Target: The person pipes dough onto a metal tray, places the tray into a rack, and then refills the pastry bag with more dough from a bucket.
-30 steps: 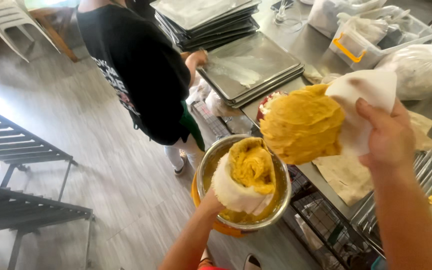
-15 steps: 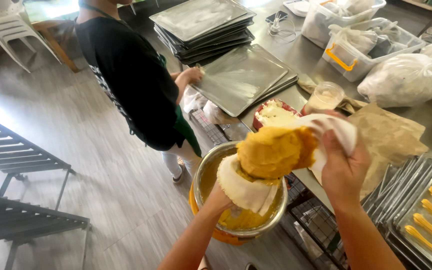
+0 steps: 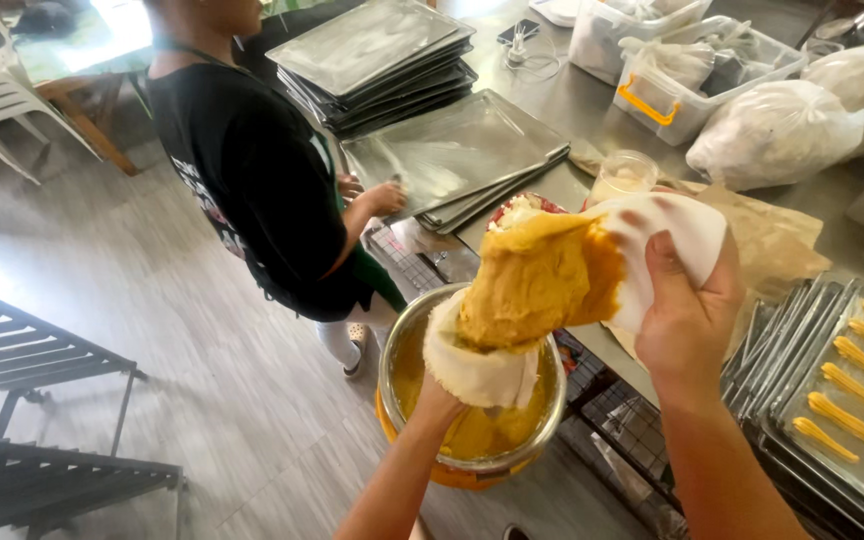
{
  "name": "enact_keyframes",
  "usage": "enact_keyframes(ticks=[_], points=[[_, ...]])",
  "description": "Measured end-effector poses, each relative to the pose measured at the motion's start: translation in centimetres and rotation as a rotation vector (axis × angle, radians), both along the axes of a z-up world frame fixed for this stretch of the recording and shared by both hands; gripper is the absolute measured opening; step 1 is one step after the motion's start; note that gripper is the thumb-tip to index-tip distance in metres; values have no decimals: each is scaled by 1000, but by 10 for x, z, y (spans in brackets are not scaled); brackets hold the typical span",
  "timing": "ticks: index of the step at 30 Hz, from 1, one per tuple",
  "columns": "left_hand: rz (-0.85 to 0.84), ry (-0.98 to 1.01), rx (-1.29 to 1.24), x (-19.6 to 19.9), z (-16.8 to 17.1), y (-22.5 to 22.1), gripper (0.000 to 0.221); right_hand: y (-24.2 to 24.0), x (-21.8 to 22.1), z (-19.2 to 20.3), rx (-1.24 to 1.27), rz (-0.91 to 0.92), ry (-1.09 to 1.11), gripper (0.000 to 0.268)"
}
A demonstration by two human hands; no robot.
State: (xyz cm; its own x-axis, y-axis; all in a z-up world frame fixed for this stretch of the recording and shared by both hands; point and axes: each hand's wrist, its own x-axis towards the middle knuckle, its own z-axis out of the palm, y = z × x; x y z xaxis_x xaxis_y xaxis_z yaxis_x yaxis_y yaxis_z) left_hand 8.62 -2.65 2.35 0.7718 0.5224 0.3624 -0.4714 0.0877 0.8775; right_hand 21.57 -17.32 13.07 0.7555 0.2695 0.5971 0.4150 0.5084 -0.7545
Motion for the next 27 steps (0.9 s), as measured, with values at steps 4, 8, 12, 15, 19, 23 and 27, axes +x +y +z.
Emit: enact_keyframes(ticks=[4,8,12,15,19,23,27], points=[[-110,-5,75,-3,-10,5,62,-3,-1,5,-4,54,19,29],[-87,-16,50,0,-13,11,66,2,0,10,-47,14,-39,25],[-173,-19,71,3,-18,12,70,3,1,16,-26,87,-30,29],[-162,-35,28,4,-22,13,72,2,-3,20,-46,77,-38,30],[-145,-54,-1,9,-22,19,76,5,-12,22,-75,10,-89,31],[-188,-44,56,4,-25,18,80,-1,-18,15,-214,-155,-235,26],[-196,-38,129,1,-23,22,83,-5,-18,8,-97,-223,-292,28]])
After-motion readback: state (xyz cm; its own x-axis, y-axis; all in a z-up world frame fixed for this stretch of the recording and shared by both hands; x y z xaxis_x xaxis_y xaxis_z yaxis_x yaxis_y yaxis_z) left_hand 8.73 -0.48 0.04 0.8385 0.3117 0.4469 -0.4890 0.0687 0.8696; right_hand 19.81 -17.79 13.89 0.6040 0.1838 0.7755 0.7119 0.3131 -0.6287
